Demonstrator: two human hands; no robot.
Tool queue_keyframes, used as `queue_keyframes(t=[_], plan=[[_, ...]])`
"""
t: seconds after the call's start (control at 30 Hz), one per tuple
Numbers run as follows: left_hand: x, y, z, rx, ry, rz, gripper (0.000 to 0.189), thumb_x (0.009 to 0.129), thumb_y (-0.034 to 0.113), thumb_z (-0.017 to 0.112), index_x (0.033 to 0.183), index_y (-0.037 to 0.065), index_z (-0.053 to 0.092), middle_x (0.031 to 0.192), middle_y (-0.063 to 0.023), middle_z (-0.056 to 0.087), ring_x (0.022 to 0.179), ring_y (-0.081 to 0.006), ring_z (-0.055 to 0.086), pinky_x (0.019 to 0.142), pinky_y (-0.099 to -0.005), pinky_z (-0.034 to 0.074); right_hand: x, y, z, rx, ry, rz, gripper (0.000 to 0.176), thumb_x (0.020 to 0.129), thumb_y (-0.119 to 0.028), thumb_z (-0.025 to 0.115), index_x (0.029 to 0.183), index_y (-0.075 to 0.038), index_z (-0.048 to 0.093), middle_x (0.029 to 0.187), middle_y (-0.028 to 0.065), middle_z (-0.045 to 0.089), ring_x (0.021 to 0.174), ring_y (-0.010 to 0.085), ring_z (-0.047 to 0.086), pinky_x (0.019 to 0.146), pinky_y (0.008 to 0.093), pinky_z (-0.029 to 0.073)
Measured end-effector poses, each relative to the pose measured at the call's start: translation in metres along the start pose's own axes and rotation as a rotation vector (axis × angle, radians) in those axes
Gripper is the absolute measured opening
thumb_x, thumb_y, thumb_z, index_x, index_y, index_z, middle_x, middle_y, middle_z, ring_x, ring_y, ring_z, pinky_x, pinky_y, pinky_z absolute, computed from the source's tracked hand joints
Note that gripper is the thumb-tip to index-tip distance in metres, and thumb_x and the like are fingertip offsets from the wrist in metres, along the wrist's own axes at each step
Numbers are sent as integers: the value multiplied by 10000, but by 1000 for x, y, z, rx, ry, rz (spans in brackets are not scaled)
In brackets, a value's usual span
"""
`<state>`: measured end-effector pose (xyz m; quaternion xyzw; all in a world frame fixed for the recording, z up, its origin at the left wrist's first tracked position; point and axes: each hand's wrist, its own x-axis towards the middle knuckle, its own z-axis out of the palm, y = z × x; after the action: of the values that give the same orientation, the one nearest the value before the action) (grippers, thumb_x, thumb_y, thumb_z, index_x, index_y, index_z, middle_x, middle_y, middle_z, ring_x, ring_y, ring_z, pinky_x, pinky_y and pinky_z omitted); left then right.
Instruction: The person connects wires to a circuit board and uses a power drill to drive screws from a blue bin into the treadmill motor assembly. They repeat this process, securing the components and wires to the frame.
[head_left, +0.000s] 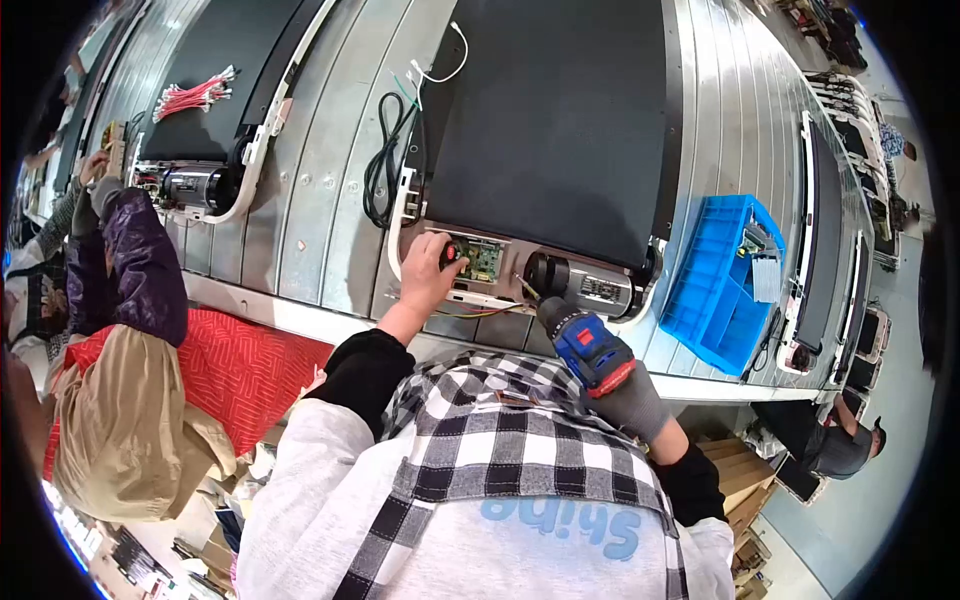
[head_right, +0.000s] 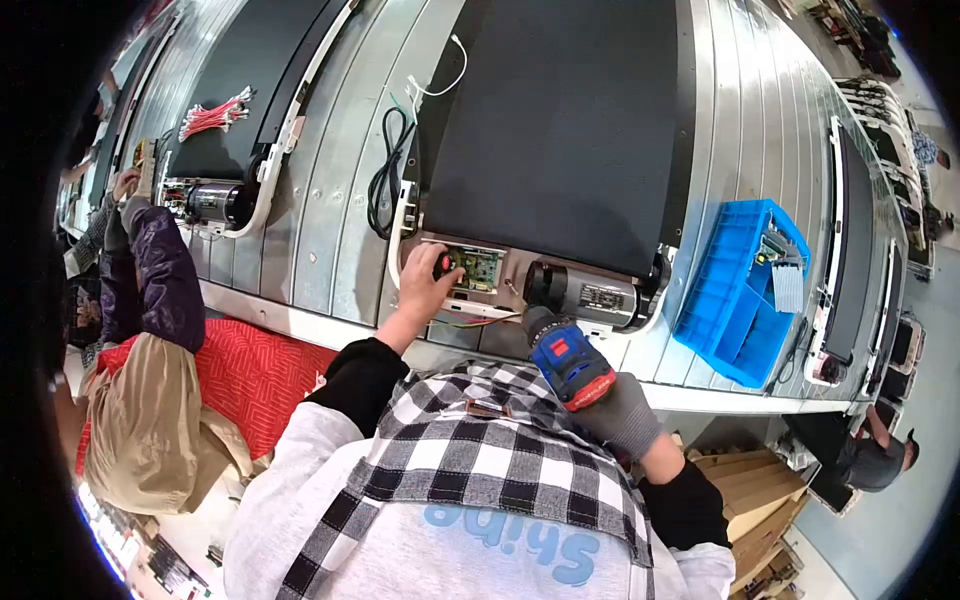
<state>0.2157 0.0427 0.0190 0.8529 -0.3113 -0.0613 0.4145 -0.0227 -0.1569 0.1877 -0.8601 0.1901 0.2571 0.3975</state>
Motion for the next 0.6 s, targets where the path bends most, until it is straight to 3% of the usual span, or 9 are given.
queue_keyframes(t=[0.07,0.4,0.6], plan=[[-1,-5,-4,2,23,17,349,651,103,738,912,46,514,847,-108,516,821,-312,505,713,-390,429,1,-1,3,113,-34,134,376,662,-293,756,934,-60,642,845,128,673,797,246,657,726,329,513],[1,-8,-6,-34,-71,45,325,658,92,717,900,32,508,823,-120,499,802,-320,497,689,-399,421,20,-22,-2,33,-160,239,512,688,-489,683,1025,-111,611,851,157,658,819,338,629,722,385,502],[1,-10,-4,-39,-63,34,332,643,85,720,895,35,511,816,-116,499,799,-319,497,687,-400,421,32,-27,-1,-1,-219,266,537,680,-495,683,1035,-101,597,847,163,657,818,347,626,721,393,501]])
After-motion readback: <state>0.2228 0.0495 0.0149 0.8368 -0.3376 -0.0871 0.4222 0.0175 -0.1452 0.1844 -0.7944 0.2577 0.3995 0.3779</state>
